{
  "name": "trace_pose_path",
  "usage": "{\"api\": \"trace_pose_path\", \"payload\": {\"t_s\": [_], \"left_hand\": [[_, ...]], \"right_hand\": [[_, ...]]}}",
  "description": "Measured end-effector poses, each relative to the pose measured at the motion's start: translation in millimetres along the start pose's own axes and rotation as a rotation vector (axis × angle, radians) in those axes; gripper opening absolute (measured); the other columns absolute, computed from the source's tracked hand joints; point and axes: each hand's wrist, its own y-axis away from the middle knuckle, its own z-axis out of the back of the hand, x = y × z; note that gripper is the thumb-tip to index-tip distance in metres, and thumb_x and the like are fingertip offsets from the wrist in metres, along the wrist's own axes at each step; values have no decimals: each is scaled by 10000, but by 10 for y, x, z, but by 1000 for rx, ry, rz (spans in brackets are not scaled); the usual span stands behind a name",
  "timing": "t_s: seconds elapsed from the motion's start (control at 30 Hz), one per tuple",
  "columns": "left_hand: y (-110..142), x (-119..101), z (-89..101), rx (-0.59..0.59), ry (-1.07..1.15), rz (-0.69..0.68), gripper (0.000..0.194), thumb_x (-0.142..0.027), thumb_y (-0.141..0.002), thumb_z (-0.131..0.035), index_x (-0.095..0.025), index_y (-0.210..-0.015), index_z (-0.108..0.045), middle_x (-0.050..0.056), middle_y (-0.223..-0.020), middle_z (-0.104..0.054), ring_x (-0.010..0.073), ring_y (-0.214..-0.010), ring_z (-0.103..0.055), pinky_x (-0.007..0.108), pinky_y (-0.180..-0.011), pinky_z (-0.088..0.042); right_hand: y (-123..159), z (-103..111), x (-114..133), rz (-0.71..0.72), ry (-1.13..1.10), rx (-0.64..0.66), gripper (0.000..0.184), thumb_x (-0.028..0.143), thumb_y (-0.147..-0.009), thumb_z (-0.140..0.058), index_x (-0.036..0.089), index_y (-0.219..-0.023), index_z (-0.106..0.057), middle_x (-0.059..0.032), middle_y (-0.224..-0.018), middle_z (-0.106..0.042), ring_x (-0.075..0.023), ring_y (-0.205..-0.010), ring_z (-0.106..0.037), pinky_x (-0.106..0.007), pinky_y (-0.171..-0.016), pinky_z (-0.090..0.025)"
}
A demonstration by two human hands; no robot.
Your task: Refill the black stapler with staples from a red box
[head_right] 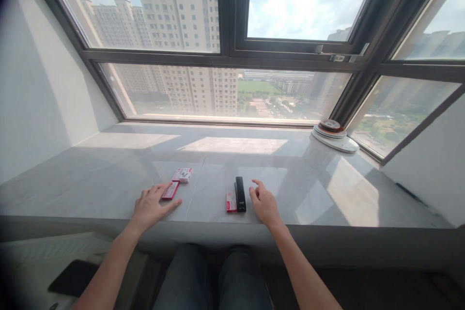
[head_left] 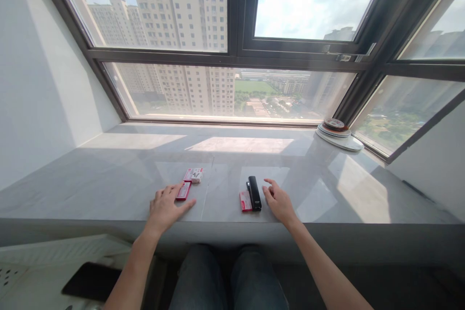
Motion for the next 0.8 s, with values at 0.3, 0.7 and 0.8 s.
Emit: {"api": "trace_pose_path", "payload": {"t_s": [0.3, 0.7, 0.8], "left_hand": [[-11, -276, -27, 189, 294, -218, 664, -560, -716, -783, -275, -1290, -610, 61, -1218, -640, 300, -1119, -603, 403, -938, -499], [98, -1646, -485, 244, 570, -487, 661, -500, -734, -822, -315, -1335, -621, 60, -1268, -650, 283, -1198, -578, 406, -1030, -463], [134, -1821, -588, 274, 539, -513, 709, -476, -692, -856, -313, -1339, -616, 53, -1237, -681, 300, -1170, -581, 424, -1024, -459]], "right_hand": [[46, 28, 93, 53, 69, 80, 498, 507, -1004, -373, 237, -1374, -566, 34, -678, -597, -167, -616, -560, -257, -646, -383], [87, 55, 120, 90, 111, 142, 479, 491, -1030, -354, 301, -1445, -499, 20, -784, -674, -177, -678, -627, -256, -677, -402], [96, 68, 146, 88, 104, 161, 470, 460, -1043, -316, 304, -1446, -501, 5, -785, -694, -189, -713, -649, -255, -676, -406]]}}
